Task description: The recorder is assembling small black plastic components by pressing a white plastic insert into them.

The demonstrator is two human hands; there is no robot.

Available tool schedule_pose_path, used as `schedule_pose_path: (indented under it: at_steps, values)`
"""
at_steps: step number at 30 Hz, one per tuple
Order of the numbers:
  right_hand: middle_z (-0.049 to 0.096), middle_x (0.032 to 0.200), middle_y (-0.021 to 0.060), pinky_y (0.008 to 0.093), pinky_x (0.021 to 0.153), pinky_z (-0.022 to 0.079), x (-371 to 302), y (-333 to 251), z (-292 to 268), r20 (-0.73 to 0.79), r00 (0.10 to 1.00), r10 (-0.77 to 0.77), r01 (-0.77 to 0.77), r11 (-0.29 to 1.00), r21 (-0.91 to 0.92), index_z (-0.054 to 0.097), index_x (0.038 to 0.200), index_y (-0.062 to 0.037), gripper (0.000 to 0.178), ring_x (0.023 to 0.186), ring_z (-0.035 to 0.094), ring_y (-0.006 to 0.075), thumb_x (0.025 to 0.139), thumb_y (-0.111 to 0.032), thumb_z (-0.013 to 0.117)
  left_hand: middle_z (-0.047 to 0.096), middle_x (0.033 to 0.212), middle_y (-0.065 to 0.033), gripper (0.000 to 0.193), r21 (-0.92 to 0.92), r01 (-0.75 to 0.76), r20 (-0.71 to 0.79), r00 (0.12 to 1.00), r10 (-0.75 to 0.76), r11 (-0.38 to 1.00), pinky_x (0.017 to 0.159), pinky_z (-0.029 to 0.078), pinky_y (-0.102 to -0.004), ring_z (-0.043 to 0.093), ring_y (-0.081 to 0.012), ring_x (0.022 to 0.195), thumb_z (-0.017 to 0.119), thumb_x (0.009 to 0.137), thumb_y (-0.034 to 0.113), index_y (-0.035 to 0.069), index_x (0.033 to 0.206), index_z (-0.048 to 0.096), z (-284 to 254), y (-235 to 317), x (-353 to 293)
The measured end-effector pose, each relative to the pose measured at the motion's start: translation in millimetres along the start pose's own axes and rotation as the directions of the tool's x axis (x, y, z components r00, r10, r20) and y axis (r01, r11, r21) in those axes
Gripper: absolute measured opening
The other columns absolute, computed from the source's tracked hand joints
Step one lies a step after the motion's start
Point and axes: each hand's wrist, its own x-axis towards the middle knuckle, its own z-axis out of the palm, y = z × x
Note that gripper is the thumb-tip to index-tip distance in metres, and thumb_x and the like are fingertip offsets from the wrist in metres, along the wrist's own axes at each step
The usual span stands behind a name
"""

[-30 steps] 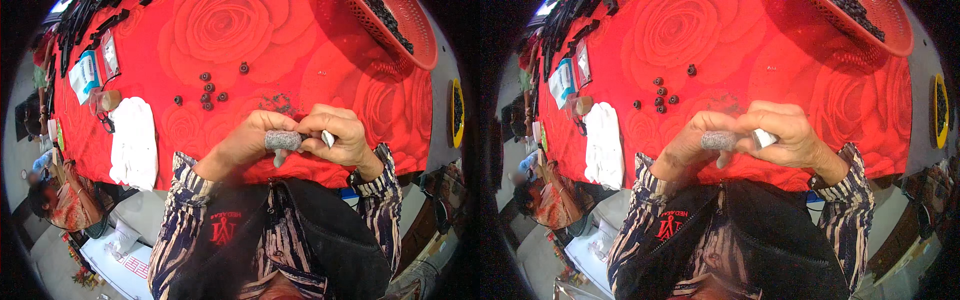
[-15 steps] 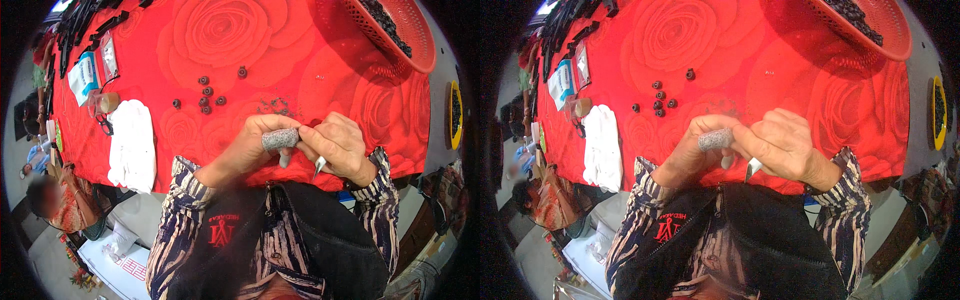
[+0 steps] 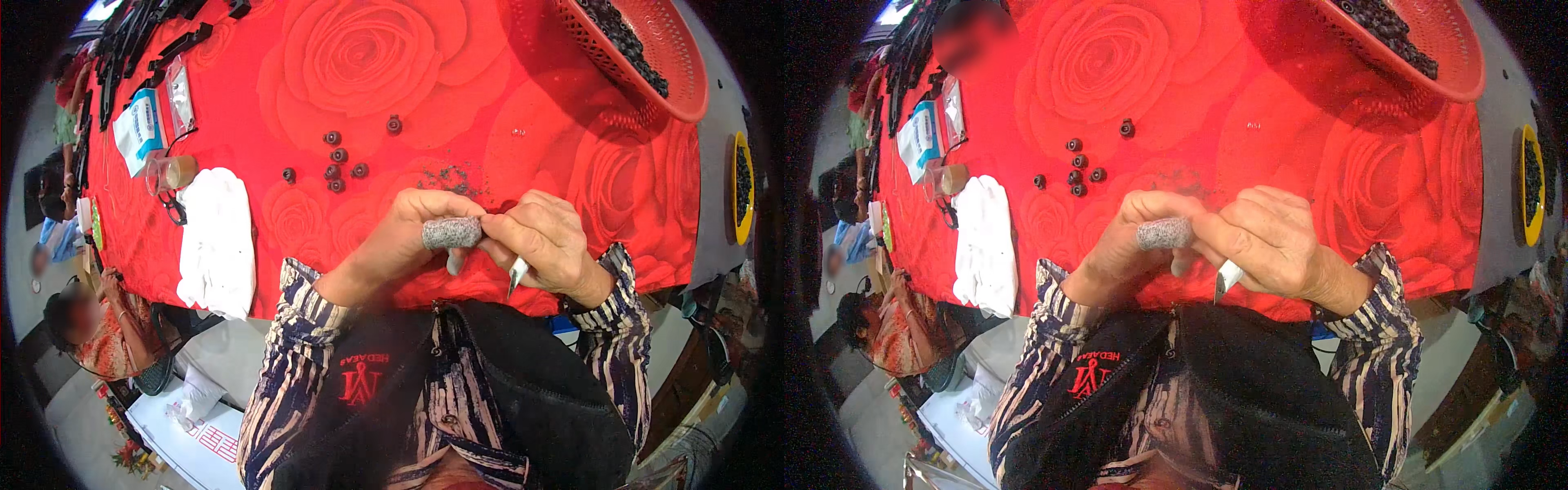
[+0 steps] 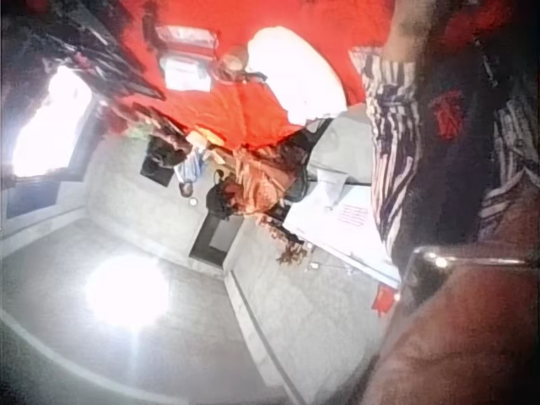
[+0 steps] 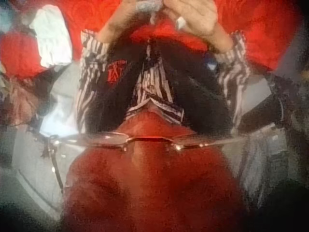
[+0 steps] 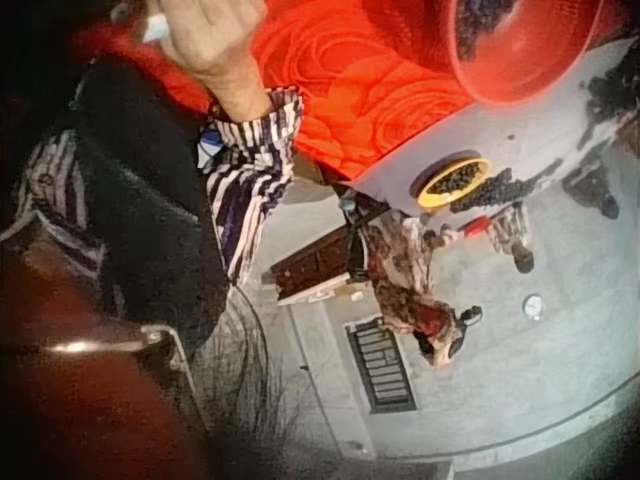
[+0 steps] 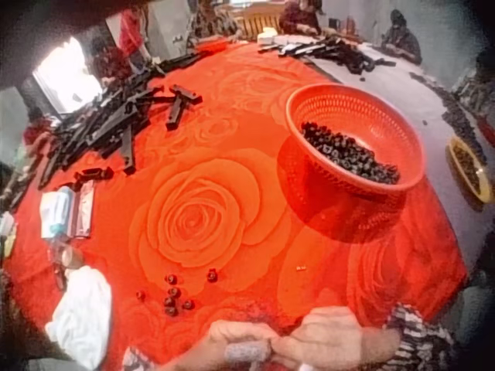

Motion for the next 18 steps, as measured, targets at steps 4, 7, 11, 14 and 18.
schedule_pose_path:
  at_steps: [4,7,11,14,18]
  values:
    - [0.053,0.069,0.0076,0.0311,0.045,0.041,8.5,-1.1,-8.7,0.09,0.996,0.027,-0.026,1.0,-0.008,0.062,0.087,0.0011,0.028,0.054,0.053,0.0195,0.064,-0.007,0.076,0.064,0.08,-0.008,0.016,-0.007,-0.054,-0.137,0.989,0.052,0.999,0.053,0.047,-0.0218,0.058,-0.0112,0.059,0.06,0.086,0.008,-0.002,0.098,0.063,4.2,-0.1,-0.9]
    - [0.055,0.072,0.0097,0.0312,0.05,0.043,15.2,-2.8,-10.6,0.159,0.973,0.168,-0.19,0.972,0.135,0.058,0.091,0.0009,0.029,0.059,0.056,0.0214,0.067,-0.004,0.073,0.064,0.081,-0.0076,0.016,-0.035,-0.137,-0.159,0.979,0.13,0.99,0.054,0.048,-0.0217,0.058,-0.0109,0.06,0.062,0.085,0.007,-0.002,0.098,0.064,4.5,0.9,0.6]
    - [0.056,0.08,0.0124,0.0309,0.059,0.044,15.7,-3.8,-17.7,0.223,0.883,0.414,-0.47,0.796,0.382,0.052,0.103,0.0023,0.028,0.068,0.057,0.0231,0.075,0.001,0.058,0.064,0.082,-0.0077,0.016,0.042,-0.175,-0.126,0.976,0.179,0.984,0.054,0.048,-0.0222,0.059,-0.0109,0.062,0.063,0.083,0.006,-0.001,0.098,0.064,-0.1,0.6,-1.7]
    - [0.054,0.078,0.0123,0.0309,0.058,0.043,12.8,-2.5,-20.0,0.272,0.849,0.453,-0.527,0.769,0.363,0.053,0.101,0.0028,0.022,0.067,0.055,0.0226,0.08,-0.002,0.056,0.064,0.082,-0.0077,0.016,0.077,-0.189,-0.104,0.975,0.196,0.979,0.054,0.048,-0.0222,0.059,-0.0111,0.063,0.064,0.083,0.005,-0.001,0.098,0.064,-0.2,-1.6,0.0]
    - [0.053,0.076,0.0117,0.0304,0.057,0.041,12.1,-2.7,-13.2,0.254,0.846,0.468,-0.529,0.797,0.293,0.054,0.099,0.0036,0.019,0.066,0.053,0.0222,0.082,-0.004,0.056,0.063,0.081,-0.0077,0.016,0.126,-0.233,-0.036,0.97,0.239,0.964,0.054,0.048,-0.0218,0.059,-0.0116,0.064,0.064,0.083,0.004,-0.002,0.098,0.064,-2.6,-1.4,-0.4]
